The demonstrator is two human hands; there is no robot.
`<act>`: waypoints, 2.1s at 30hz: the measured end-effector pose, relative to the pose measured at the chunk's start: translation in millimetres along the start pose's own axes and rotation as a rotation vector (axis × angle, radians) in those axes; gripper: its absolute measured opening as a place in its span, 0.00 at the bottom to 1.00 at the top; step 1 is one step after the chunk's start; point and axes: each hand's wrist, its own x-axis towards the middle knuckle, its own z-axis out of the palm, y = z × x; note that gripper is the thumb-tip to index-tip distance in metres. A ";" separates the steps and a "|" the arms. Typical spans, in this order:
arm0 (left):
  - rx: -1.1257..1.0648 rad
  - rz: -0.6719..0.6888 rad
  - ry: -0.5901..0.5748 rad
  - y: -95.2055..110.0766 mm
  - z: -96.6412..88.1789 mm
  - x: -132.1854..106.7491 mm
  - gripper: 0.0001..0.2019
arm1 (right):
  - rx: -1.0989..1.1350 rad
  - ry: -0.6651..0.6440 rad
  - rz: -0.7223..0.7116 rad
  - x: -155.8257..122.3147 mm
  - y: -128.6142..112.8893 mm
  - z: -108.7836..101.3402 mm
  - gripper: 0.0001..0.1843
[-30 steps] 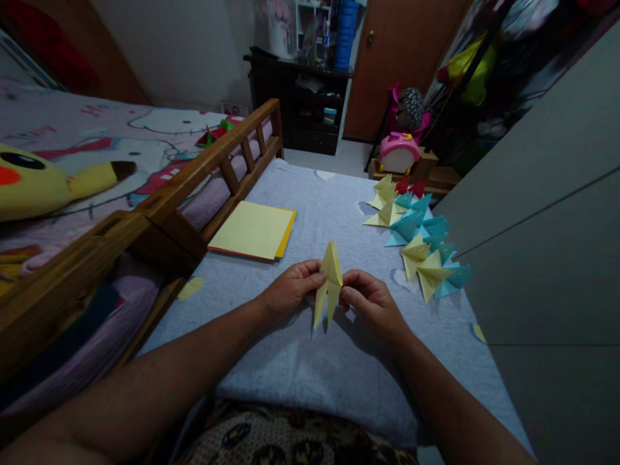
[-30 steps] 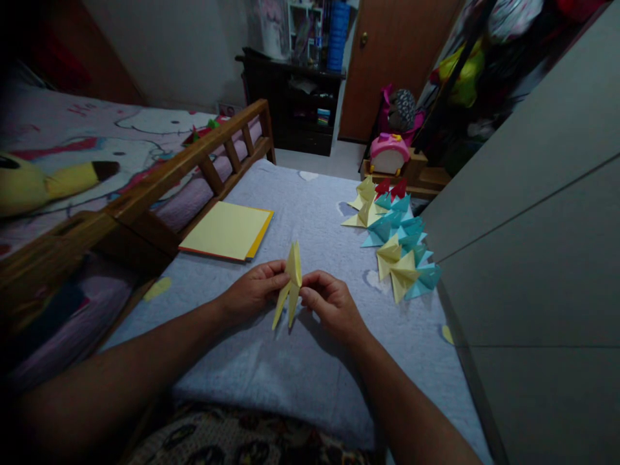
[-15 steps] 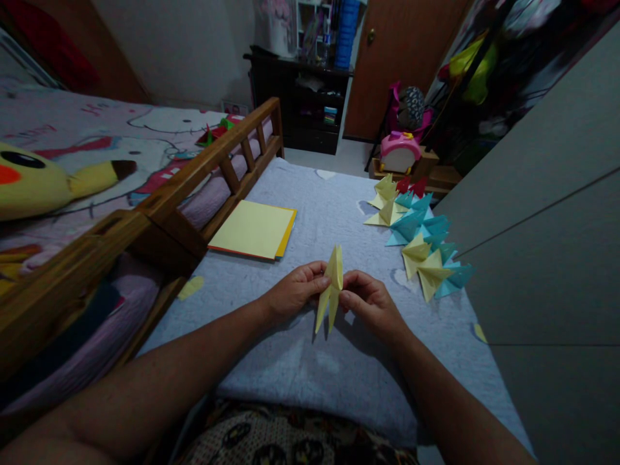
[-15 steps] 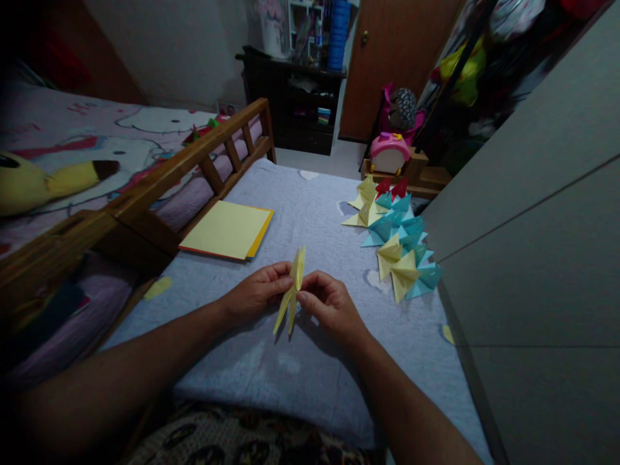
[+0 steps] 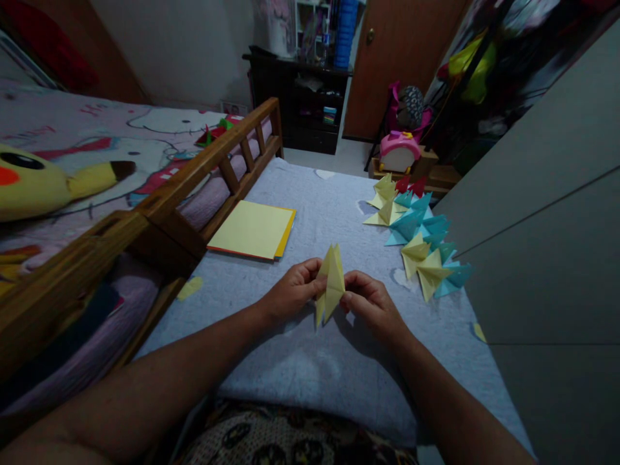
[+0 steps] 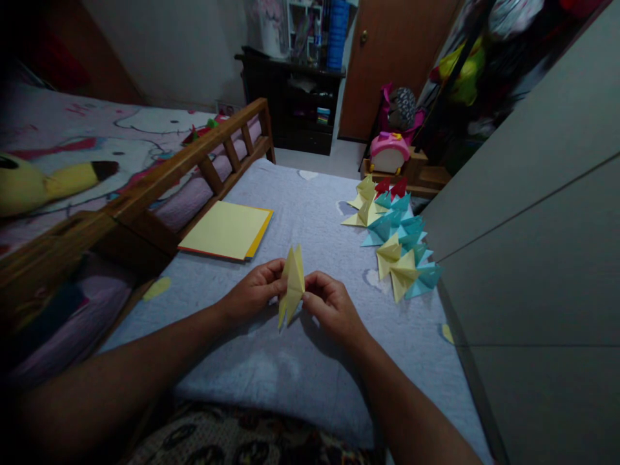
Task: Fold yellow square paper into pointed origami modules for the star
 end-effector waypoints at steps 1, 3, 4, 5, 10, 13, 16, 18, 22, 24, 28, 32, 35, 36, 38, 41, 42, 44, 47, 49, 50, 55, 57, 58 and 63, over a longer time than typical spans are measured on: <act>0.009 0.009 0.003 0.1 0.0 -0.2 0.19 | -0.005 -0.002 0.002 -0.1 -0.5 0.3 0.08; 0.010 0.013 0.019 0.0 -0.3 -0.6 0.19 | -0.011 -0.001 0.006 -0.2 -1.5 0.9 0.08; 0.009 0.008 0.024 -0.1 -0.4 -0.9 0.19 | -0.013 -0.003 0.008 -0.1 -2.0 1.1 0.09; 0.011 0.003 0.025 -0.2 -0.6 -1.1 0.18 | -0.013 -0.006 0.006 -0.1 -2.2 1.3 0.09; 0.047 0.034 -0.029 -0.1 -0.8 -3.1 0.14 | -0.006 -0.008 -0.009 1.7 1.9 1.3 0.14; 0.095 0.048 -0.049 -0.5 -0.3 -5.3 0.12 | -0.062 0.043 0.012 2.6 5.9 2.1 0.16; 0.148 0.051 -0.048 -0.5 0.9 -6.9 0.11 | -0.108 0.092 0.015 2.3 6.6 3.9 0.16; 0.170 0.055 -0.033 -0.3 1.8 -6.9 0.10 | -0.111 0.103 0.011 1.6 5.3 4.9 0.15; 0.123 0.005 -0.017 -0.3 2.0 -4.7 0.12 | -0.090 0.062 0.015 0.2 1.8 3.5 0.15; 0.055 -0.025 -0.014 -0.3 1.0 -3.3 0.14 | -0.056 0.020 0.015 -0.2 0.6 1.2 0.16; -0.050 -0.062 0.012 -0.2 -1.5 -1.8 0.18 | 0.030 -0.050 0.028 0.1 0.2 -3.0 0.18; -0.141 -0.104 -0.045 -3.0 -3.9 -1.5 0.18 | 0.089 -0.087 0.046 0.6 2.3 -4.6 0.17; -0.197 -0.121 -0.100 -5.7 -5.9 -0.7 0.18 | 0.114 -0.112 0.051 0.6 3.4 -4.8 0.16; -0.209 -0.126 -0.108 -6.2 -6.5 -0.4 0.17 | 0.120 -0.115 0.053 0.6 3.4 -4.8 0.15; -0.225 -0.136 -0.118 -6.4 -7.2 0.1 0.17 | 0.130 -0.119 0.055 0.6 3.0 -4.7 0.15; -0.238 -0.148 -0.133 -5.7 -7.2 0.2 0.17 | 0.145 -0.136 0.049 0.6 1.9 -4.6 0.14; -0.239 -0.148 -0.137 -5.4 -7.0 0.1 0.17 | 0.146 -0.141 0.047 0.6 1.7 -4.7 0.14; -0.242 -0.150 -0.144 -5.3 -6.6 -0.4 0.18 | 0.146 -0.146 0.045 0.4 1.7 -4.9 0.14; -0.248 -0.156 -0.158 -5.9 -6.7 -0.9 0.19 | 0.148 -0.145 0.051 -0.1 2.7 -5.5 0.15; -0.251 -0.161 -0.163 -6.5 -7.2 -0.9 0.19 | 0.155 -0.148 0.055 -0.1 3.5 -5.8 0.15; -0.253 -0.162 -0.161 -6.8 -7.4 -0.9 0.19 | 0.161 -0.150 0.054 0.0 3.8 -5.9 0.15; -0.260 -0.164 -0.156 -6.6 -6.8 -0.9 0.18 | 0.205 -0.165 0.062 1.1 3.2 -5.0 0.14; -0.266 -0.162 -0.166 -6.0 -5.8 -0.8 0.18 | 0.212 -0.163 0.071 1.5 2.7 -4.8 0.14; -0.269 -0.159 -0.173 -5.7 -5.4 -0.7 0.18 | 0.212 -0.162 0.072 1.7 2.6 -4.8 0.15; -0.227 -0.120 -0.162 -4.4 -3.5 -1.1 0.16 | 0.155 -0.139 0.058 2.3 4.0 -4.3 0.16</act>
